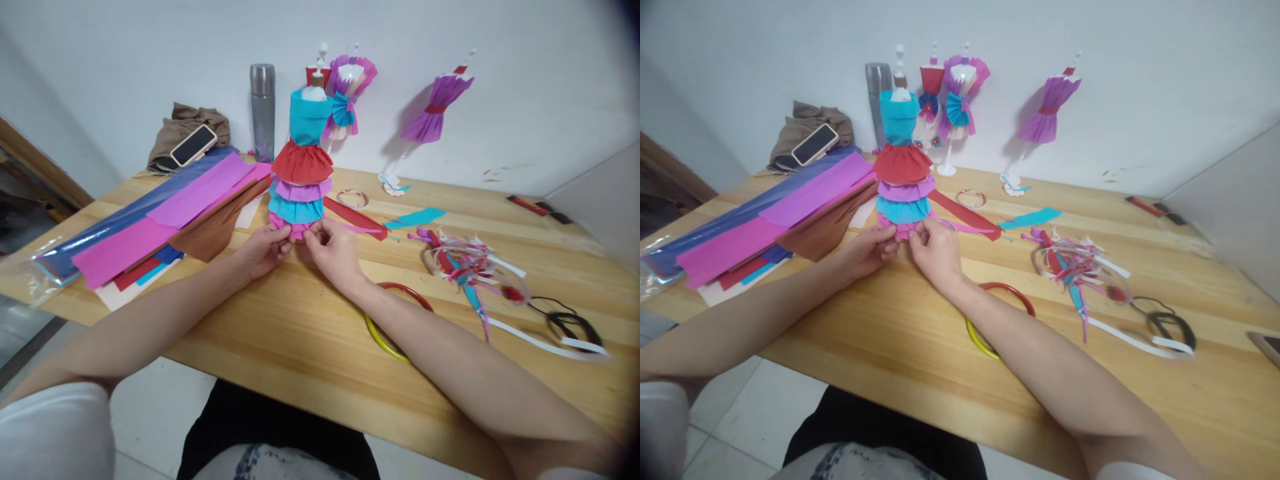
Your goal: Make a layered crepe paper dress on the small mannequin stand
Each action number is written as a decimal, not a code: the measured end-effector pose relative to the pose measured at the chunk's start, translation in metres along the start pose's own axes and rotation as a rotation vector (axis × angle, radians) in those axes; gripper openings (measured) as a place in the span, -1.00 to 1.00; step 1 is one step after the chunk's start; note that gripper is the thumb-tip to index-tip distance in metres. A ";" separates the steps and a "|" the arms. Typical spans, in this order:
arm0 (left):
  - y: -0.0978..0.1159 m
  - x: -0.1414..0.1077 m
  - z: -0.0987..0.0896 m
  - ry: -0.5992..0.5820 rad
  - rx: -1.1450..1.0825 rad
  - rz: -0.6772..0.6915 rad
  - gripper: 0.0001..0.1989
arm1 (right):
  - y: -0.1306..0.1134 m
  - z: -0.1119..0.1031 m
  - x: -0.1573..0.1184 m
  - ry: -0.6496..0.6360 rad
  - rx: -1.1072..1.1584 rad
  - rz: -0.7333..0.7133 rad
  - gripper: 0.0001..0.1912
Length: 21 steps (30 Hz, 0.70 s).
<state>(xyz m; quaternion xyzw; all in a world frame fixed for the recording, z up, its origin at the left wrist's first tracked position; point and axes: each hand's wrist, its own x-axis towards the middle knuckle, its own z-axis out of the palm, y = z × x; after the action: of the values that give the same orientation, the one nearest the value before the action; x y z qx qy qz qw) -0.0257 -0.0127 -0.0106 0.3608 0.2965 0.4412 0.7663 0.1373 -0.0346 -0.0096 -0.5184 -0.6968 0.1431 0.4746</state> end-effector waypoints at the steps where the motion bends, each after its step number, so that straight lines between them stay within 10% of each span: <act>1: 0.000 0.000 0.000 -0.008 0.003 0.004 -0.68 | 0.000 0.000 0.000 -0.003 -0.002 0.001 -0.83; 21: 0.001 -0.003 0.007 -0.034 0.161 -0.007 -0.88 | -0.005 -0.003 -0.002 0.002 0.010 -0.003 -0.82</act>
<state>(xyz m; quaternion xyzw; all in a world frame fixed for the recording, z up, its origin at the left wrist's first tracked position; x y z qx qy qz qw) -0.0220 -0.0175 -0.0051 0.4277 0.3191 0.4072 0.7413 0.1368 -0.0398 -0.0055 -0.5151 -0.6965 0.1453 0.4780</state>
